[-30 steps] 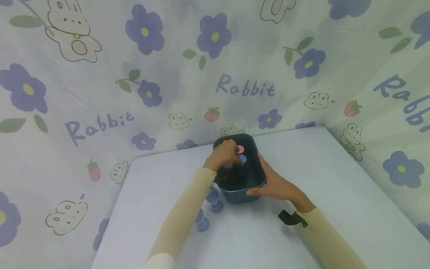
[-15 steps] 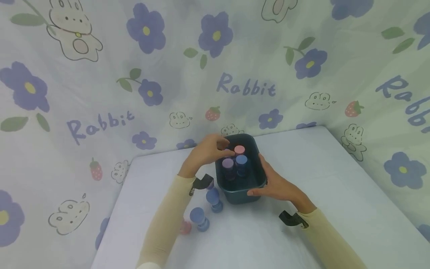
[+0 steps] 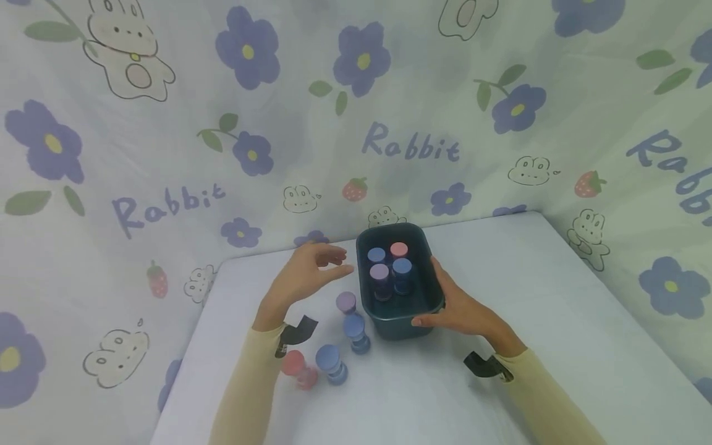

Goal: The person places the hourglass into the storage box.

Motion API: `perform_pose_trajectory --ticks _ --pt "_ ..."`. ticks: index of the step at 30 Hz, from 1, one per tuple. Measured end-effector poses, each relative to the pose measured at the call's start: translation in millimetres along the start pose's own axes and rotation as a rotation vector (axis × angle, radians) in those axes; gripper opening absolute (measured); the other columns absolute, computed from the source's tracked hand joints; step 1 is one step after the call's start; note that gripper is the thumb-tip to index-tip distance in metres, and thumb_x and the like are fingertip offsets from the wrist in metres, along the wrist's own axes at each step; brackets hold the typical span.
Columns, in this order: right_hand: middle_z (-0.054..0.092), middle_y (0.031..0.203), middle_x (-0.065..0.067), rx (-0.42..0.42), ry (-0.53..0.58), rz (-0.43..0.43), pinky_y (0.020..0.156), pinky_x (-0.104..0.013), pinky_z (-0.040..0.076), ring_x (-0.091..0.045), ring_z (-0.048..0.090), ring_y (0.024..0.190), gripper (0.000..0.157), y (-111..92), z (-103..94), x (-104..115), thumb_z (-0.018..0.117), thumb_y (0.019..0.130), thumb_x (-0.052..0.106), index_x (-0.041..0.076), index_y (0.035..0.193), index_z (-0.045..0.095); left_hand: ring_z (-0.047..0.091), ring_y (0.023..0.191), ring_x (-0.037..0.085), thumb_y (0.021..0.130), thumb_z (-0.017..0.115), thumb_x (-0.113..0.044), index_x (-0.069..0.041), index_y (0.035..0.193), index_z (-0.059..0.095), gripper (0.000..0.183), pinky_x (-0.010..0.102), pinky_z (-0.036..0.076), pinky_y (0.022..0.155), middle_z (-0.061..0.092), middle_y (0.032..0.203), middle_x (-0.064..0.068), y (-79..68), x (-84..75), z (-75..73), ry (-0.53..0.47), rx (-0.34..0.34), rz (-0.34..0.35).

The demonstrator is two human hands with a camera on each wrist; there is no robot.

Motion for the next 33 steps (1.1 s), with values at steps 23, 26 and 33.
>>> perform_pose_trajectory --ticks 23,26,33 --pt "-0.002 0.176 -0.010 -0.004 -0.005 0.029 0.120 -0.075 0.025 -0.044 0.013 0.160 0.138 1 0.9 4 0.088 0.075 0.053 0.025 0.166 -0.012 0.067 0.114 0.001 0.094 0.077 -0.021 -0.011 0.127 0.069 0.035 0.023 0.055 0.104 0.074 0.123 0.003 -95.4 83.3 -7.2 -0.120 -0.186 0.053" --pt "-0.002 0.177 -0.009 -0.008 -0.005 0.027 0.120 -0.075 0.025 -0.044 0.014 0.160 0.138 2 0.8 4 0.089 0.074 0.053 0.026 0.166 -0.012 0.067 0.114 -0.001 0.094 0.077 -0.017 -0.010 0.127 0.069 0.035 0.019 0.054 0.103 0.074 0.123 0.006 -104.9 89.9 -1.2 -0.148 -0.203 0.065" --pt "-0.002 0.176 -0.009 -0.005 0.001 0.008 0.120 -0.075 0.025 -0.043 0.014 0.160 0.138 2 1.2 6 0.089 0.075 0.052 0.025 0.166 -0.012 0.065 0.114 -0.004 0.092 0.078 -0.011 -0.008 0.127 0.068 0.037 0.014 0.054 0.101 0.073 0.125 0.013 -125.2 102.8 8.7 -0.171 -0.239 0.080"
Point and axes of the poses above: each hand's wrist, its own y-axis towards the middle knuckle, its own z-axis out of the palm, x = y × z, the point moved 3 cm from there along y, towards the middle knuckle
